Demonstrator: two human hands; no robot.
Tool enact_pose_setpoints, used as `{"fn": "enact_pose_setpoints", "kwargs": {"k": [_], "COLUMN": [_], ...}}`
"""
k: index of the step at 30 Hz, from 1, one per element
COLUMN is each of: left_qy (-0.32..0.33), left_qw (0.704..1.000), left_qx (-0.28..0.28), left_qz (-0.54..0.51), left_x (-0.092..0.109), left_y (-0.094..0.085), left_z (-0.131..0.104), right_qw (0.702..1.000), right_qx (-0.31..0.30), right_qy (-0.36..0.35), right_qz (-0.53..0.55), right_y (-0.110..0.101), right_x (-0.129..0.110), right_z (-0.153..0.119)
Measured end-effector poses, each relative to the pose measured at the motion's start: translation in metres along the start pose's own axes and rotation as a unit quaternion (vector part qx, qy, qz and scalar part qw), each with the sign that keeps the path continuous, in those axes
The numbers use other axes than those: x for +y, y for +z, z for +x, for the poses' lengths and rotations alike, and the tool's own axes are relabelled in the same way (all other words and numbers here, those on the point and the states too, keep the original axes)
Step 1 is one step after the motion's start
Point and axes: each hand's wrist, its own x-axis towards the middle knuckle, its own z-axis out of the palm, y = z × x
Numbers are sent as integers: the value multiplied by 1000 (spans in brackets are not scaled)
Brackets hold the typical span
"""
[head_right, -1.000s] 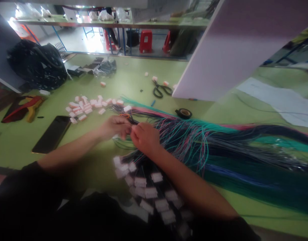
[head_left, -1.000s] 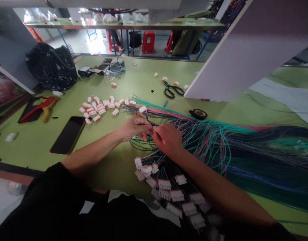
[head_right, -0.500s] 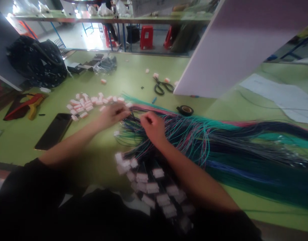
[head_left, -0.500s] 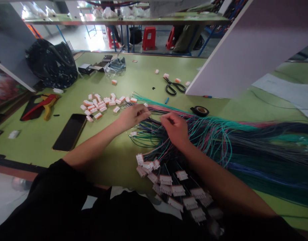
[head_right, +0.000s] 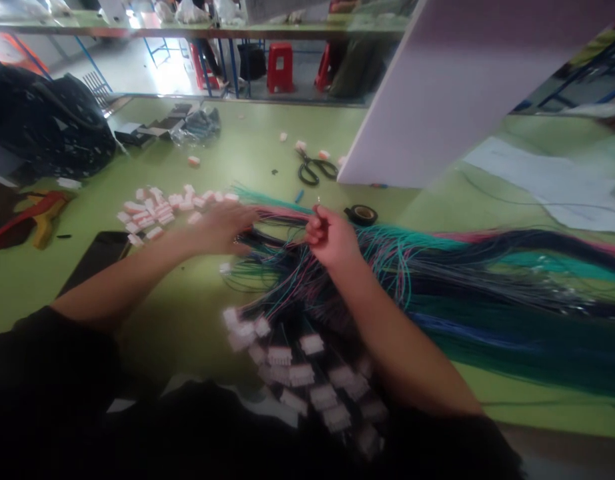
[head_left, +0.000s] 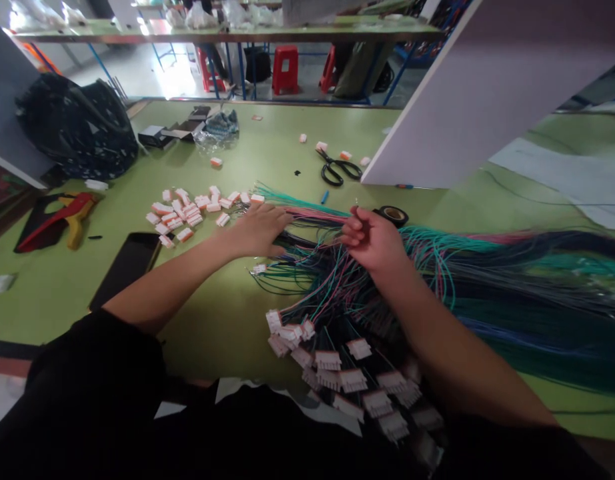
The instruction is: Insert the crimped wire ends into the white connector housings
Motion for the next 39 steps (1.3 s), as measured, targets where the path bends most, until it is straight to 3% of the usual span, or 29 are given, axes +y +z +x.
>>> {"fn": "enact_pose_setpoints", "kwargs": {"k": [3, 8, 13, 17, 20, 23, 26, 28, 33, 39], "left_qy": [29, 21, 38, 55, 73, 47, 46, 60, 73, 88], "left_qw": [999, 998, 995, 997, 996, 997, 997, 996, 995, 992], "left_qx": [-27, -42, -91, -47, -16, -51, -64, -64, -64, -61], "left_qz": [-3, -40, -8, 38, 49, 28, -9, -20, -18, -72], "left_x": [7, 15, 20, 26, 33, 37, 39, 42, 55, 57], "left_y": [5, 3, -1, -3, -11, -26, -40, -48, -59, -62], "left_z": [-2, 4, 9, 12, 14, 19, 25, 29, 33, 37], "right_qw": [997, 968, 966, 948, 906, 845, 807, 804, 832, 823], "right_qx": [-23, -36, -60, -116, -167, -223, -282, -291, -259, -289], "right_qy": [4, -88, -65, -59, -78, -115, -130, -123, -121, -156], "right_qz": [-67, -232, -243, -290, -381, -473, -503, -505, -476, -463], "right_y": [1, -2, -5, -9, -14, -21, -28, -34, -45, -41], "right_x": [-9, -26, -36, -44, -55, -65, -67, -64, -43, -19], "right_z": [-4, -15, -23, -26, -29, -37, -49, -56, -64, -68]}}
